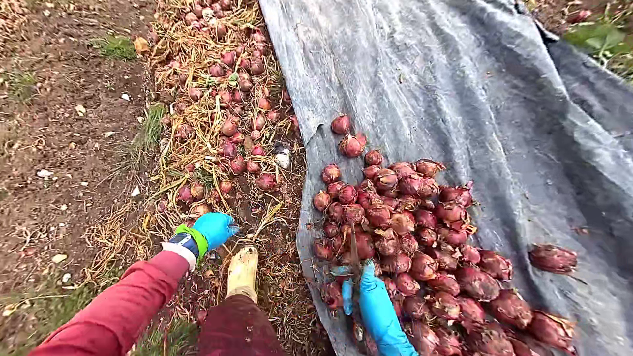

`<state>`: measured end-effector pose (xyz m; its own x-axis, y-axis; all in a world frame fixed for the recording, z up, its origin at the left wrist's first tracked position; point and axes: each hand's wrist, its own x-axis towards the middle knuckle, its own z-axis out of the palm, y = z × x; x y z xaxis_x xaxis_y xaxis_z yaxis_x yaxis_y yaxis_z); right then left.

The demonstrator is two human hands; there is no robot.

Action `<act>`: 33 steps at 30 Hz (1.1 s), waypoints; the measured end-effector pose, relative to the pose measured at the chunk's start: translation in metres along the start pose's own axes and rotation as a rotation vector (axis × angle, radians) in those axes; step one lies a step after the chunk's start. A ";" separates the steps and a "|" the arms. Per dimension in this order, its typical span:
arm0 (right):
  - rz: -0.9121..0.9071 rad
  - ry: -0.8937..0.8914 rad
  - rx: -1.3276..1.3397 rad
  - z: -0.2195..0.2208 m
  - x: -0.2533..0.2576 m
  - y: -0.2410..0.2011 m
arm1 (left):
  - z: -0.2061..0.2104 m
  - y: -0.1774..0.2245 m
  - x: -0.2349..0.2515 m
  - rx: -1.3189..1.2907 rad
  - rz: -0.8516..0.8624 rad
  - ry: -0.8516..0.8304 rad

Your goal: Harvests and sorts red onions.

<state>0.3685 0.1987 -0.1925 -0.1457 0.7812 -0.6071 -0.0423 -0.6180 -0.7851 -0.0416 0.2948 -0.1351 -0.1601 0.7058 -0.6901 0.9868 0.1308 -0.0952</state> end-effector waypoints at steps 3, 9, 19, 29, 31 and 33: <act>0.057 -0.024 0.022 0.034 0.035 0.009 | -0.014 0.010 0.069 -0.026 0.124 0.088; 0.256 0.339 -0.251 0.113 0.149 0.008 | -0.010 0.065 0.242 0.275 0.352 -0.056; 0.036 0.362 0.068 0.205 0.263 -0.033 | -0.001 -0.055 0.306 -0.032 0.375 -0.220; -0.012 -0.066 -0.010 0.270 0.261 -0.073 | -0.078 -0.094 0.242 -0.388 0.650 -0.036; -0.144 -0.011 -0.110 0.282 0.257 -0.095 | -0.091 -0.097 0.229 -0.312 0.805 -0.039; -0.220 -0.011 -0.225 0.284 0.253 -0.106 | -0.100 -0.105 0.218 -0.259 0.857 -0.063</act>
<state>0.0552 0.4367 -0.2276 -0.1682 0.8923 -0.4190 0.1453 -0.3980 -0.9058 -0.1820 0.5044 -0.2041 0.6380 0.5952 -0.4886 0.7298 -0.2648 0.6303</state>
